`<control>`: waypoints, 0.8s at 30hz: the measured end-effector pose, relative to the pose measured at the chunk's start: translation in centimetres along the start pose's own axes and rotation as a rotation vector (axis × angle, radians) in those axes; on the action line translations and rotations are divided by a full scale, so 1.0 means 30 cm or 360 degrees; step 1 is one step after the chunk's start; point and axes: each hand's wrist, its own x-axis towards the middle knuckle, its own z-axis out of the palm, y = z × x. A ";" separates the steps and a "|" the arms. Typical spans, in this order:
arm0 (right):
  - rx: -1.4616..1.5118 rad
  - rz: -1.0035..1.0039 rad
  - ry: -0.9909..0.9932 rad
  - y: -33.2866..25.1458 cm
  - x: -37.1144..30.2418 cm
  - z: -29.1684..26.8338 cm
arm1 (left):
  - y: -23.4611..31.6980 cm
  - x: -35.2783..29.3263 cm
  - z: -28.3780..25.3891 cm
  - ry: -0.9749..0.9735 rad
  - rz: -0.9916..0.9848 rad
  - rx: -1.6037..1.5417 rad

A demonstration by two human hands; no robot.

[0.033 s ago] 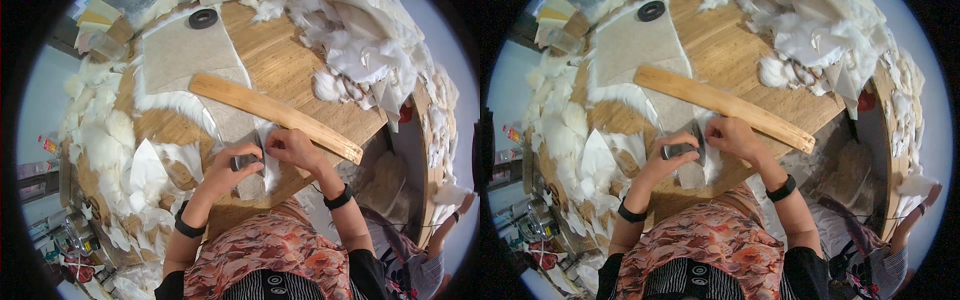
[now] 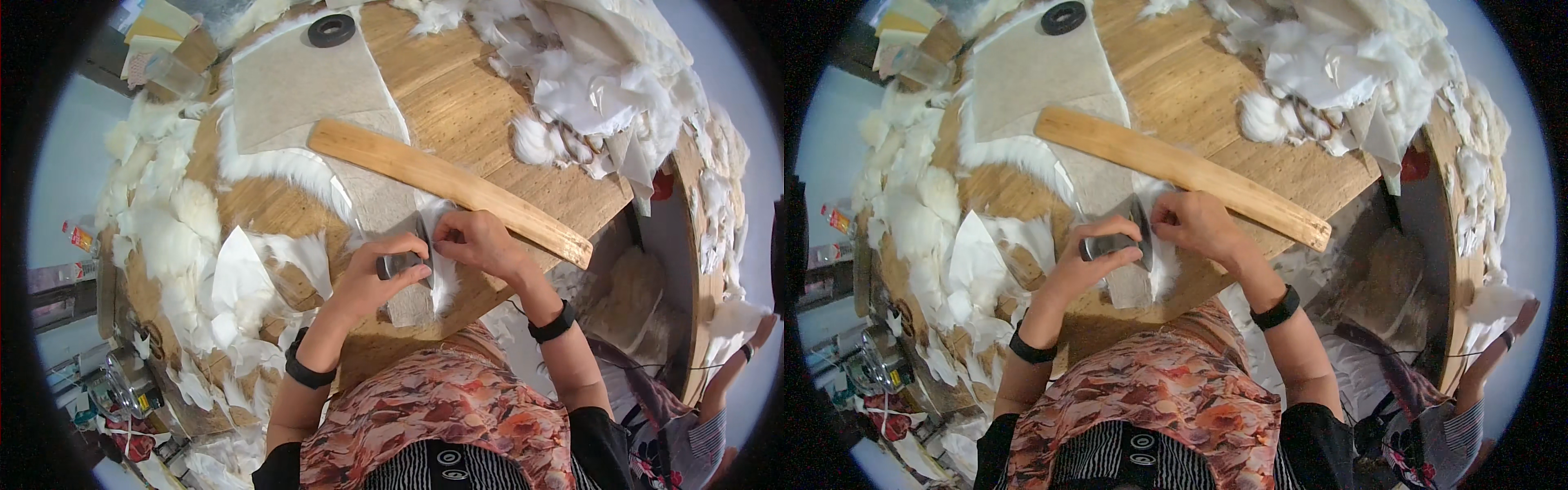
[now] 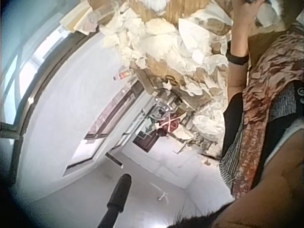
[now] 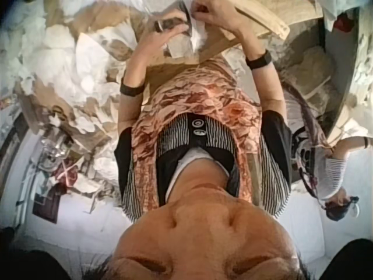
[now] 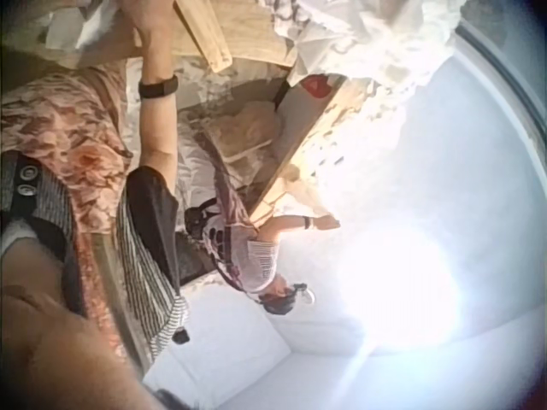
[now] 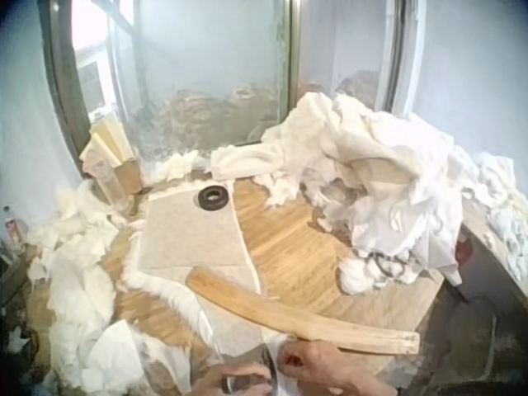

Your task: Handling, sorting, and trimming pieces of white animal fur/hides on a workshop table.

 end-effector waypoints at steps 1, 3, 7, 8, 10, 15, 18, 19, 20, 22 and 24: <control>0.0003 0.0001 -0.0001 0.001 -0.001 0.003 | -0.006 -0.001 0.005 0.0030 -0.0041 -0.0040; -0.0045 -0.0002 0.0008 0.004 -0.003 0.011 | -0.019 -0.003 0.010 0.0059 -0.0084 -0.0079; -0.0064 -0.0024 0.0013 -0.012 -0.011 0.011 | -0.041 -0.001 0.024 0.0150 0.0130 0.0134; -0.0028 -0.0021 -0.0029 -0.015 -0.017 0.012 | -0.047 -0.001 0.029 0.0236 0.0302 0.0190; 0.0007 -0.0017 -0.0071 -0.011 -0.029 0.018 | -0.067 0.007 0.030 0.0269 0.0340 0.0215; 0.0253 -0.0042 0.0078 0.019 -0.029 0.047 | -0.047 -0.004 0.017 0.0207 0.0320 0.0246; 0.0349 -0.0052 0.0098 0.018 -0.027 0.052 | -0.041 -0.015 0.015 0.0070 0.0131 0.0072; 0.0351 -0.0053 0.0098 0.021 -0.030 0.052 | -0.037 -0.017 0.016 0.0024 0.0117 0.0062; 0.0550 -0.0001 0.0049 0.028 -0.034 0.054 | -0.035 -0.019 0.019 -0.0023 0.0101 0.0052; 0.0748 0.0049 0.0001 0.035 -0.044 0.050 | -0.039 -0.025 0.026 -0.0053 0.0063 0.0051; 0.1038 0.0027 -0.0103 0.038 -0.054 0.045 | -0.045 -0.035 0.035 -0.0083 0.0029 0.0051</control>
